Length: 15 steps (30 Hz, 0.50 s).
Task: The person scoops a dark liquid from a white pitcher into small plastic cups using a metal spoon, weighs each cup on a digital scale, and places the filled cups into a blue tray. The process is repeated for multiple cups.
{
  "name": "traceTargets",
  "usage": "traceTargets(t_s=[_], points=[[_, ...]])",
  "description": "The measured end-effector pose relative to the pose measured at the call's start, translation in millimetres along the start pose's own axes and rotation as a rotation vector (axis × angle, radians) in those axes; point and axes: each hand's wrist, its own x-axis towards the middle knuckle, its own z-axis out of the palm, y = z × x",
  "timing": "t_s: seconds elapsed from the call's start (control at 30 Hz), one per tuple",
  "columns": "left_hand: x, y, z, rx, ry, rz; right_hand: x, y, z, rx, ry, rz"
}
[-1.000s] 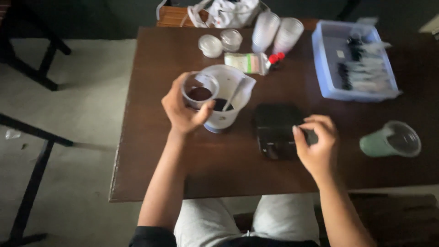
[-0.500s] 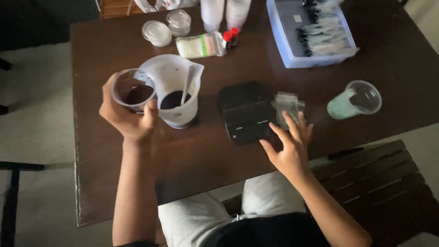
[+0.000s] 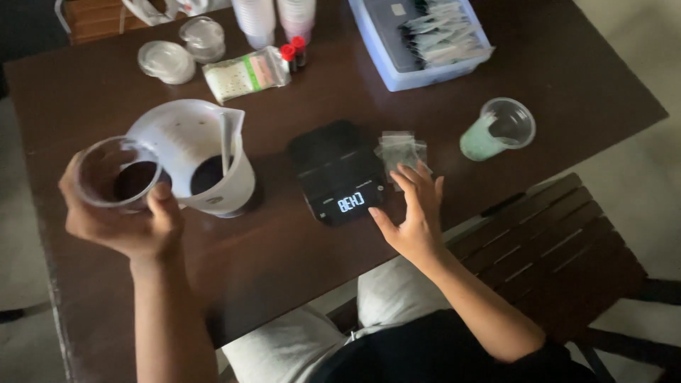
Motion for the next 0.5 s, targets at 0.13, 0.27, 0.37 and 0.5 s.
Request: traceTargets(t_s=[0.13, 0.27, 0.37, 0.5], points=[[8, 9, -2, 0.155, 0.080, 0.103, 0, 2, 3, 0.055, 0.013, 0.028], [8, 29, -6, 0.119, 0.128, 0.125, -3, 5, 5, 0.039, 0.083, 0.013], [-9, 35, -18, -0.108, -0.048, 0.034, -3, 6, 4, 0.046, 0.076, 0.016], [-36, 39, 0, -0.474, 0.029, 0.106, 1, -3, -4, 0.101, 0.135, -0.065]])
